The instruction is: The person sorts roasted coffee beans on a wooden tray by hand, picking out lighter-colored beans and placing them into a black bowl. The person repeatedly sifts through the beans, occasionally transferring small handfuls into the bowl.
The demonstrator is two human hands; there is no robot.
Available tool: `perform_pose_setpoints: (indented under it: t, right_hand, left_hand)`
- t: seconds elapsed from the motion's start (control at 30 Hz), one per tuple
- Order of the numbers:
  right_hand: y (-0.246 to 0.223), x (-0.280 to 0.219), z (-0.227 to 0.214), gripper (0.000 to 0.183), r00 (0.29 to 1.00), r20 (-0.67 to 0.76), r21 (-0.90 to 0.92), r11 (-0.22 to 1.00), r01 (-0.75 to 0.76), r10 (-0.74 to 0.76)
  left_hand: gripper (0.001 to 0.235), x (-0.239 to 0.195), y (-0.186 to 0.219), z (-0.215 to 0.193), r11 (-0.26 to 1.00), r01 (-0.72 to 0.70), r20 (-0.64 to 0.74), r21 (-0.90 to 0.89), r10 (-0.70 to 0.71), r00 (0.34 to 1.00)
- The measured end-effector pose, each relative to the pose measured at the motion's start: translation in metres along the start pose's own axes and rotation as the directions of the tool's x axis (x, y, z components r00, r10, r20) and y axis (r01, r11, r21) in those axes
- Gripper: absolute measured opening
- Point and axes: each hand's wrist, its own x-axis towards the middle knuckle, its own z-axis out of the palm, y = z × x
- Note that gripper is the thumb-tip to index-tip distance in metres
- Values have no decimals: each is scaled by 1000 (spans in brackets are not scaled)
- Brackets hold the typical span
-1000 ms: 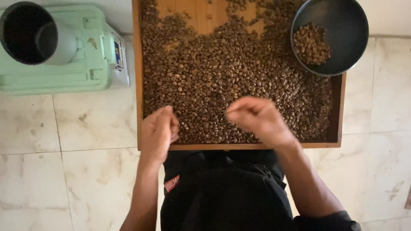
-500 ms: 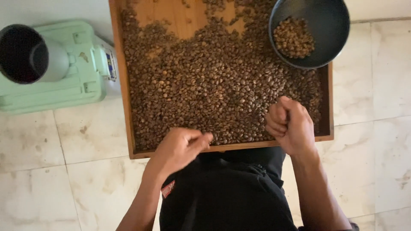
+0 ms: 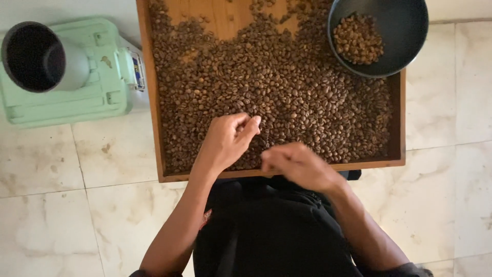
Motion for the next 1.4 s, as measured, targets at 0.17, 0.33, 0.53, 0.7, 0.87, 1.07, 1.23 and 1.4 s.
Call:
perform_pose_setpoints:
  t: [0.17,0.33,0.53,0.7,0.87,1.07,1.23,1.4]
  right_hand:
    - [-23,33,16,41,986,35,-42,986,-164,165]
    - [-13,50,11,39,988,-117,-59,993,-106,99]
    - [-7,40,-13,38,900,-409,-2,986,-165,149]
    - [-12,24,-31,34,757,-611,329,944,-26,233]
    - [-10,17,-36,33,686,-691,312,950,-2,228]
    - [-9,19,-10,10,789,-581,-438,894,-97,-199]
    - [25,36,9,22,846,-457,-717,676,-168,-275]
    - [31,43,9,19,865,-398,-790,593,-154,-306]
  left_hand:
    - [54,-24,8,-24,998,27,-76,-58,-31,997]
    - [52,-57,4,-32,978,181,36,104,-186,982]
    - [31,-52,-3,-19,976,168,209,136,-194,958]
    - [32,-24,-6,-12,966,236,204,-101,-213,956]
    - [33,-4,-11,-16,961,231,124,-153,-214,969]
    - [34,-15,-18,-27,953,119,-89,-279,-149,985]
    - [30,-29,-18,-30,940,116,-253,-320,-203,946]
    - [31,-39,-26,-38,944,110,-445,-311,-247,861]
